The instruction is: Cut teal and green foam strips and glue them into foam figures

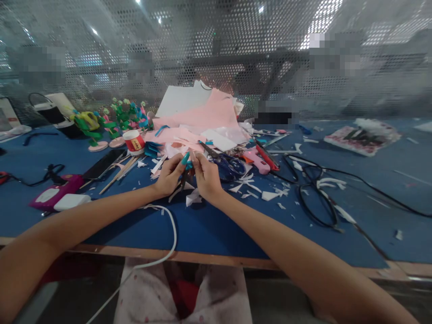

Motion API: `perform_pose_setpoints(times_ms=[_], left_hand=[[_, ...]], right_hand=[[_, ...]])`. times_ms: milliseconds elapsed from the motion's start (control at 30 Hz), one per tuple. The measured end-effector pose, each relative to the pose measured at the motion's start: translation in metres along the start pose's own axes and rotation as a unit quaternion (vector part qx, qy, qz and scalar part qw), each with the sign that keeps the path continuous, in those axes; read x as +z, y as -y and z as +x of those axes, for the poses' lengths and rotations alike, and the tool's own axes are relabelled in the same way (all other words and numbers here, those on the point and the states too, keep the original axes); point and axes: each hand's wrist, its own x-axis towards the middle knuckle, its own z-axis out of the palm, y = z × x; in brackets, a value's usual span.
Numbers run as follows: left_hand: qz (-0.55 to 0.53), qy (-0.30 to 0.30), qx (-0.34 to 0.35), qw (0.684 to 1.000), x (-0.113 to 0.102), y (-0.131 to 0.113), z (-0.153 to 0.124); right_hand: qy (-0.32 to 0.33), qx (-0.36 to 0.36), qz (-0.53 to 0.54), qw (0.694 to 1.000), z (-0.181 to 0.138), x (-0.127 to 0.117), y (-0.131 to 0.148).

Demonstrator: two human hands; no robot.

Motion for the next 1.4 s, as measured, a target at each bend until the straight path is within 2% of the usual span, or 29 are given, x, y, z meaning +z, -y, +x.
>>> perform_pose_setpoints(times_ms=[200, 333, 567, 800, 1000, 1200, 1400], left_hand=[[0.039, -0.010, 0.013, 0.999, -0.001, 0.003, -0.002], [0.045, -0.010, 0.025, 0.999, -0.001, 0.003, -0.002], [0.118, -0.063, 0.051, 0.990, 0.003, -0.003, -0.002], [0.154, -0.074, 0.083, 0.982, 0.005, -0.008, -0.005], [0.149, -0.072, 0.093, 0.982, 0.006, -0.008, -0.008], [0.165, -0.066, 0.104, 0.979, 0.005, -0.010, -0.008], [0.171, -0.066, 0.099, 0.978, 0.007, -0.011, -0.010]], right_hand=[[-0.016, -0.001, 0.015, 1.000, -0.003, 0.002, 0.006], [-0.015, 0.029, 0.035, 0.999, -0.003, 0.005, 0.008], [-0.010, 0.046, 0.053, 0.997, -0.006, 0.007, 0.011], [-0.027, 0.099, 0.148, 0.984, -0.009, 0.013, 0.010], [-0.008, 0.117, 0.214, 0.970, -0.011, 0.015, 0.012], [-0.023, 0.108, 0.172, 0.979, -0.013, 0.014, 0.010], [-0.030, 0.061, 0.108, 0.992, -0.016, 0.012, 0.011]])
